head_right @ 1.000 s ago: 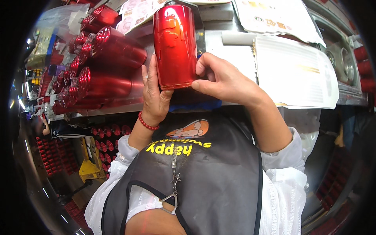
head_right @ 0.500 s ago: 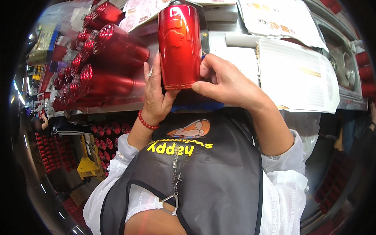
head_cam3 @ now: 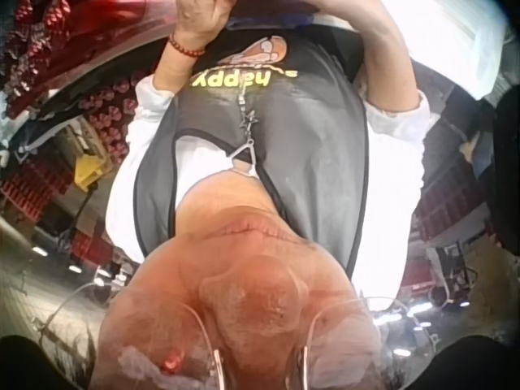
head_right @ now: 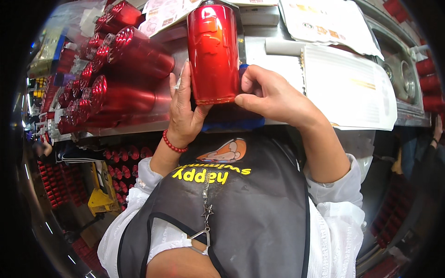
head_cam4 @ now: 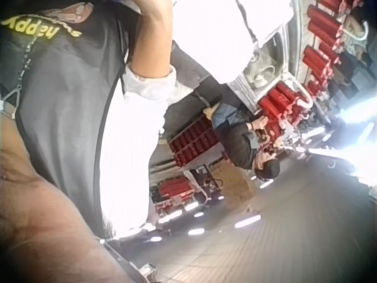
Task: The person applies a small rectangular label to the side of a red cylindrical container, smoothing it with a finger. They repeat this process on several identical containers, peeling the backing and pressing the label onto the surface.
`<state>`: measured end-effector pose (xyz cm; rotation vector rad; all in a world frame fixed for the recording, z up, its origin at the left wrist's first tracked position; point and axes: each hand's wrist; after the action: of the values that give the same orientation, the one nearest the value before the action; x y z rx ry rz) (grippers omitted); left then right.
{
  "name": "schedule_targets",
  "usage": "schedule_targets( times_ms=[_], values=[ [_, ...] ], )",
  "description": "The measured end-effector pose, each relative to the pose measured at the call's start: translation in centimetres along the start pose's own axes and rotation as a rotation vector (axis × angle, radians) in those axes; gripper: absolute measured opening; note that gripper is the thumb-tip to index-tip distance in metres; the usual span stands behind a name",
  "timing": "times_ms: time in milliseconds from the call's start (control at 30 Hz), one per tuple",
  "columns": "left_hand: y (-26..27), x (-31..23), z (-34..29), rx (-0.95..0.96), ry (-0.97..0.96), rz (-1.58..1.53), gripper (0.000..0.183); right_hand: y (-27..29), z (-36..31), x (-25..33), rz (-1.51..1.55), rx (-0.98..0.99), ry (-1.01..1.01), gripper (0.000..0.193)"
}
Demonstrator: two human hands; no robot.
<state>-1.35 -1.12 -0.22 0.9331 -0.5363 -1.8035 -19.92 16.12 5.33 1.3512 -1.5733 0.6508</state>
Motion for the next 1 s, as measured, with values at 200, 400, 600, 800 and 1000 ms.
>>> schedule_targets(
  times_ms=[200,400,600,800,1000],
  values=[
    [0.4,0.2,0.1,-0.001,-0.037,0.043,0.088,-0.5,0.1,0.7,-0.022,-0.018,0.017,0.028],
    [1.2,-0.1,0.6,0.037,-0.072,0.119,0.086,-0.9,-0.1,1.0,-0.068,-0.099,0.07,0.03],
    [1.6,-0.3,1.0,0.04,-0.094,0.157,0.087,-1.2,-0.3,1.9,-0.156,-0.149,0.019,0.035],
    [2.4,-0.8,2.0,0.081,-0.135,0.258,0.088,-1.5,-0.5,2.4,-0.225,-0.184,0.005,0.036],
    [3.2,-1.1,3.1,0.077,-0.182,0.273,0.092,-1.5,-0.9,2.7,-0.169,-0.146,-0.106,0.032]
  ],
)
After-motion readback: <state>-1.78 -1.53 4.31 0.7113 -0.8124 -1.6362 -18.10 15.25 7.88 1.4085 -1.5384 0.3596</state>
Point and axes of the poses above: each hand's wrist, its own z-axis towards the middle knuckle, its own y-axis out of the back of the hand, x = y × z, and after that the axes turned 14 degrees about -y, right-handed
